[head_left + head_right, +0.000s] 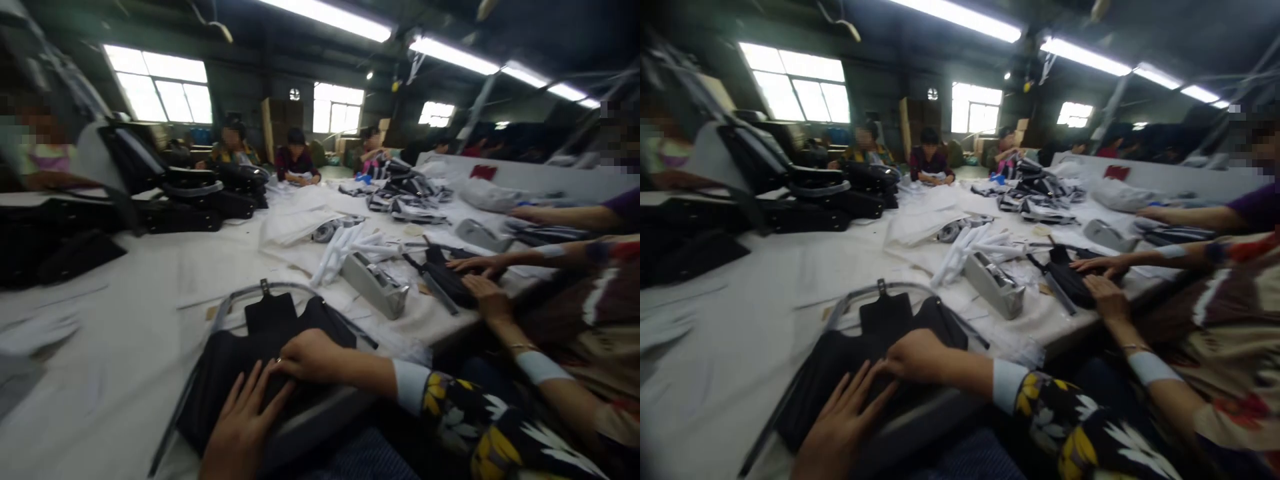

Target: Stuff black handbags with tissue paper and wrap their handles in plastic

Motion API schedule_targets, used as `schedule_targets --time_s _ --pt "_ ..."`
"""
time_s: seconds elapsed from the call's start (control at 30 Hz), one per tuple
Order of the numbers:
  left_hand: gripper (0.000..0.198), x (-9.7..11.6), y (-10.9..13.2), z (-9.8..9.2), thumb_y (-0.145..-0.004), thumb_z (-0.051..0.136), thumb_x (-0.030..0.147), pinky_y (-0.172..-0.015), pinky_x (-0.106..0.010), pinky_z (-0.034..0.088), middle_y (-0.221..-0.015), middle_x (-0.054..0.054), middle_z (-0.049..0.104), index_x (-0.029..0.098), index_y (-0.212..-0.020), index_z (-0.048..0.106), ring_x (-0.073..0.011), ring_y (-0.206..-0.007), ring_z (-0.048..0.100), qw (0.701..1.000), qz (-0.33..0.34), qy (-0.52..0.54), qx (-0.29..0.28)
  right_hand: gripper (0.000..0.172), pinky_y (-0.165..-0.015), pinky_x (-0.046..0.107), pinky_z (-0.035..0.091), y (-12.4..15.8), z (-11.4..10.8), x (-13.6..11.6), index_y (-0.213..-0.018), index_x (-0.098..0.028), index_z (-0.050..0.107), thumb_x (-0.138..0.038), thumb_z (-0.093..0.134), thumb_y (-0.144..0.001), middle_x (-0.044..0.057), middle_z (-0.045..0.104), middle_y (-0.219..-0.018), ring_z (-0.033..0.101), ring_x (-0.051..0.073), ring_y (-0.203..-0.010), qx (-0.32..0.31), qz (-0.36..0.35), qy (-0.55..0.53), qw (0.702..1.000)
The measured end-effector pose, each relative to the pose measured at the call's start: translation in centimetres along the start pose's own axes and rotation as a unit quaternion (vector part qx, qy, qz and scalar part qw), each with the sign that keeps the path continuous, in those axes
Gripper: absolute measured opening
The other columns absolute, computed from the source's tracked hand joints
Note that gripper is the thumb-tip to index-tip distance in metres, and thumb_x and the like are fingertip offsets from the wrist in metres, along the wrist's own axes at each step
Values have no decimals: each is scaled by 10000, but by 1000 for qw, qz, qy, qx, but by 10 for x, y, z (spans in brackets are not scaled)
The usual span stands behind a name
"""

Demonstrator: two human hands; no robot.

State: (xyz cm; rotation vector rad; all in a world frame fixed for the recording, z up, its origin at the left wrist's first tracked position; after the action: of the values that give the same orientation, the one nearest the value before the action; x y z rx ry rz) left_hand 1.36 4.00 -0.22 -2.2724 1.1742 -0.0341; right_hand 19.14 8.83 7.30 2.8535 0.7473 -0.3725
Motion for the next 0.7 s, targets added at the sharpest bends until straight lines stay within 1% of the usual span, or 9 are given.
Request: schedule_targets --time_s 0.03,0.1,0.17,0.23,0.27,0.33,0.47,0.57,0.7 --pt "766 0 0 -3 -838 420 7 -1047 -462 450 -1493 -111 480 360 -1512 336 -297 -1356 478 999 -13 -16 -30 381 -670 240 457 7 -6 5 -863 -196 739 -465 495 -980 40 759 -857 693 168 -800 10 -30 -12 999" --pt "754 2 -3 -9 -867 457 35 -1050 -482 454 -1505 -132 463 356 -1528 291 -317 -1369 461 998 -23 -19 -62 310 -847 295 481 21 -14 22 -1068 -201 717 -409 500 -990 67 745 -1053 680 194 -968 95 -61 -17 993" --pt "739 4 -8 -12 -891 501 63 -1057 -505 450 -1507 -143 458 367 -1527 280 -330 -1376 448 996 -42 -9 -80 406 -1084 421 372 35 -7 35 -1316 -218 609 -420 530 -973 96 625 -1349 547 257 -1264 127 -119 11 985" --pt "742 8 -12 -15 -891 551 73 -1064 -520 445 -1508 -142 457 388 -1514 302 -335 -1379 442 994 -57 4 -89 468 -1181 507 227 46 9 44 -1438 -249 499 -382 492 -990 82 478 -1507 385 275 -1415 133 -139 37 981" --pt "738 9 -15 -17 -888 580 82 -1064 -525 445 -1506 -139 460 398 -1504 325 -338 -1376 445 994 -63 10 -92 473 -1195 523 189 49 17 48 -1462 -265 470 -361 467 -999 68 432 -1541 338 270 -1445 131 -138 44 981" --pt "694 10 -20 -21 -881 645 152 -1053 -547 451 -1490 -142 479 399 -1476 387 -353 -1356 468 992 -69 21 -104 471 -1205 521 173 50 29 52 -1474 -287 451 -339 436 -1007 46 403 -1560 310 251 -1461 127 -129 46 982" --pt "649 7 -28 -24 -857 712 356 -1027 -603 453 -1440 -152 536 397 -1445 439 -369 -1303 525 989 -49 34 -134 461 -1213 509 157 48 29 51 -1461 -296 472 -364 433 -1007 35 420 -1550 298 243 -1468 121 -125 31 984" --pt "712 7 -25 -20 -870 696 313 -1015 -586 468 -1461 -159 510 397 -1489 354 -360 -1320 510 993 -27 5 -115 456 -1213 511 152 50 24 49 -1455 -307 482 -370 435 -1006 36 429 -1544 311 245 -1462 117 -124 8 985" --pt "713 9 -14 -11 -910 597 201 -1025 -519 481 -1500 -139 469 369 -1524 276 -330 -1350 482 997 -28 -43 -51 438 -1205 511 182 50 14 48 -1417 -318 533 -405 477 -992 40 484 -1504 363 256 -1438 103 -127 -41 986"
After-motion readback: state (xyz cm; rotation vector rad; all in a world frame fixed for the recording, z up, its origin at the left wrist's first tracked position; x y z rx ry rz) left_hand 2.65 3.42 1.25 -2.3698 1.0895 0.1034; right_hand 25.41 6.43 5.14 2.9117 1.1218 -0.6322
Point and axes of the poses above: each hand's wrist, its own y-axis away from the middle knuckle, its own z-axis out of the palm, x = y × z, the point moved 3 cm from there along -y, towards the middle knuckle
